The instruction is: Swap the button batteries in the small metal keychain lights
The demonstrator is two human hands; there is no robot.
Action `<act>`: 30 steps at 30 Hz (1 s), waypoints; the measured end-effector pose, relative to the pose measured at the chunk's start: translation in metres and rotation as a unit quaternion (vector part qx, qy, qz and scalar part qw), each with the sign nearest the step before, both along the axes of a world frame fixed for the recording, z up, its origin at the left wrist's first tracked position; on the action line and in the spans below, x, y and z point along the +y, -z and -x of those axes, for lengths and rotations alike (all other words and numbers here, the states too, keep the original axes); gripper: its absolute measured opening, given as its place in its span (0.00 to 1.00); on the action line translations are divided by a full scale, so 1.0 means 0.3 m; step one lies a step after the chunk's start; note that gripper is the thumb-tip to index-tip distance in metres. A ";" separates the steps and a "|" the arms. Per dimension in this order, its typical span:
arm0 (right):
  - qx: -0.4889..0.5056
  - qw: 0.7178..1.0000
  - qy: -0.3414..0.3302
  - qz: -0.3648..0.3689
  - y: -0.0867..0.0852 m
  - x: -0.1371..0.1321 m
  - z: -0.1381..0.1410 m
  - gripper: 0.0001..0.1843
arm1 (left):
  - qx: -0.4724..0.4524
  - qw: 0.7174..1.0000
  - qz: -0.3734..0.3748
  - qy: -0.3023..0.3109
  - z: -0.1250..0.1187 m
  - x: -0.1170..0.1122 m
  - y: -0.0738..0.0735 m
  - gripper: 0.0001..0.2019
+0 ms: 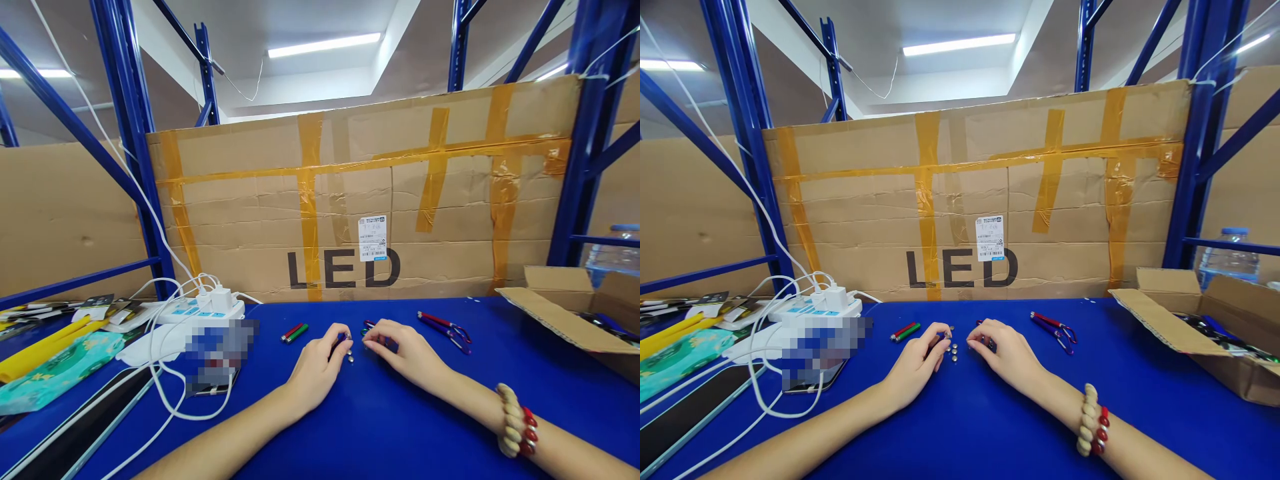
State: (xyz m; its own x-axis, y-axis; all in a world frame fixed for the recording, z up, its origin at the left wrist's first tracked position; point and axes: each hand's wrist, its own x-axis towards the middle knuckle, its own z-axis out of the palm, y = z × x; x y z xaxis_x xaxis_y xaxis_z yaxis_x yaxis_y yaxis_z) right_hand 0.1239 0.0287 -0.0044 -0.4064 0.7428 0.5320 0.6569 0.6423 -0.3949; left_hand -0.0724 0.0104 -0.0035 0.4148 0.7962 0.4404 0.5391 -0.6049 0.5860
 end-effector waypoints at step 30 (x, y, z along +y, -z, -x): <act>0.166 0.955 -0.073 0.235 -0.039 -0.061 0.030 0.12 | 0.095 0.982 -0.131 0.093 0.014 -0.006 0.021 0.14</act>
State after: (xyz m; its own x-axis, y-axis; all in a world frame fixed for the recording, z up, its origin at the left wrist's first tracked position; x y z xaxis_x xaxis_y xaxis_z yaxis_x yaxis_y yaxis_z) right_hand 0.1148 0.0105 0.0073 -0.3902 0.8800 0.2708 0.3628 0.4173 -0.8332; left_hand -0.0765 0.0085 -0.0098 0.6372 0.5683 0.5205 0.4896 -0.8201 0.2962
